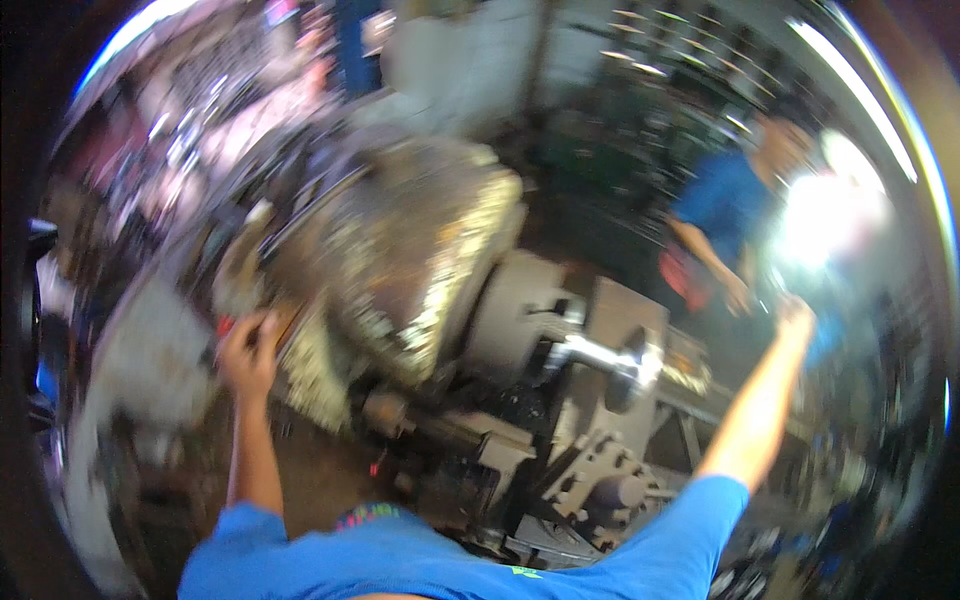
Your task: The person operates a metal lathe, tightening the chuck with a bar, measuring the rotating workpiece with a dial indicator, and smoothing the surface with a sanding block. The person then uses a hammer to tap the chuck and continues to adjust the machine controls.
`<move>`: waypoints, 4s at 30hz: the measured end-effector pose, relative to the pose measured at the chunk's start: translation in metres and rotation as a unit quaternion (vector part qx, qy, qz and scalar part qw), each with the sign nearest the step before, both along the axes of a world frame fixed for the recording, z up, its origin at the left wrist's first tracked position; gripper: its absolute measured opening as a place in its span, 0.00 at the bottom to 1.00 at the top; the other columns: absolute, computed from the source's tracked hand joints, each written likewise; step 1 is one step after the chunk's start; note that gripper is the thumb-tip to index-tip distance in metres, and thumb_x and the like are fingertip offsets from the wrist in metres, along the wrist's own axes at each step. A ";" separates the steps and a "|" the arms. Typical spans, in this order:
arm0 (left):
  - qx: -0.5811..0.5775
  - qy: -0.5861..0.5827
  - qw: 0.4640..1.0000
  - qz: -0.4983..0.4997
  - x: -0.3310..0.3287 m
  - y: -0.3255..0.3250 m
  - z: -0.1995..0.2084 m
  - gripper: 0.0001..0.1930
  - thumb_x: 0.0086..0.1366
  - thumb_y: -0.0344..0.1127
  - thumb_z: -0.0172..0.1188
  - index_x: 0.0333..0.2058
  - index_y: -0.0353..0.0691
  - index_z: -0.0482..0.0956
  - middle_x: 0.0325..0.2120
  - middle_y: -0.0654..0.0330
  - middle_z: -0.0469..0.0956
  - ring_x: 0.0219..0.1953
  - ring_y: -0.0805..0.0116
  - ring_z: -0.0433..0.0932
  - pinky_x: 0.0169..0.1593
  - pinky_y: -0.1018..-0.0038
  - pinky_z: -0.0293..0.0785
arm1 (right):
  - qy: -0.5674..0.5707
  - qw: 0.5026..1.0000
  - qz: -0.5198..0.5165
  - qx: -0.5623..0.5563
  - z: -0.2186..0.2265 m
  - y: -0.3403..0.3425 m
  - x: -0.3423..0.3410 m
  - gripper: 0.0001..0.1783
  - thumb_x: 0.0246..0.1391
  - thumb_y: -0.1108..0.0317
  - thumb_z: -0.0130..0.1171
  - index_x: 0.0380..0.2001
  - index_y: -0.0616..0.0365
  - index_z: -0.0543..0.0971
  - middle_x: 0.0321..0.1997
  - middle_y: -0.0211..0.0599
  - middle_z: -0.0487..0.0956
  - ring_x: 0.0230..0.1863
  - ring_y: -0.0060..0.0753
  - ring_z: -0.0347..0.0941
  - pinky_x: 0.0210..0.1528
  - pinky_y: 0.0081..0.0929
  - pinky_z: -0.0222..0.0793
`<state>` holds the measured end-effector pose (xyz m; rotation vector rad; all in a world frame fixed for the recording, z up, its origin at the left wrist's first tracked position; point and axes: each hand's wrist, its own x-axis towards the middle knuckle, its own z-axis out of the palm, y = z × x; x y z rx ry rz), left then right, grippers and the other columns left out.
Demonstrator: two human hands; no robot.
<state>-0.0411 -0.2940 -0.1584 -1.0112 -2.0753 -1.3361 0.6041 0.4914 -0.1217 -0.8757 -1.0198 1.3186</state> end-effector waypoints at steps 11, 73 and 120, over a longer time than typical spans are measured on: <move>0.062 -0.046 0.994 -0.083 -0.005 -0.010 0.033 0.09 0.63 0.31 0.66 0.40 0.36 0.81 0.31 0.56 0.80 0.28 0.69 0.75 0.33 0.71 0.71 | -0.697 0.713 0.033 0.065 0.113 -0.270 -0.090 0.15 0.58 0.60 0.59 0.42 0.60 0.78 0.28 0.34 0.76 0.16 0.30 0.74 0.16 0.33 0.70; -0.075 -0.232 0.962 -0.122 0.117 -0.092 -0.245 0.28 0.66 0.32 0.62 0.64 0.44 0.65 0.39 0.53 0.78 0.30 0.57 0.79 0.39 0.61 0.76 | -0.420 0.787 -0.130 -0.434 -0.397 -1.075 0.032 0.11 0.56 0.72 0.62 0.22 0.66 0.78 0.18 0.38 0.76 0.17 0.30 0.71 0.19 0.31 0.65; -0.567 -0.387 0.563 -0.461 0.459 -0.063 -0.487 0.14 0.67 0.42 0.57 0.43 0.38 0.81 0.30 0.54 0.79 0.36 0.62 0.79 0.40 0.67 0.75 | -0.596 0.753 -0.273 0.053 -0.268 -0.638 0.129 0.07 0.58 0.67 0.59 0.35 0.58 0.76 0.33 0.46 0.76 0.38 0.55 0.72 0.42 0.47 0.68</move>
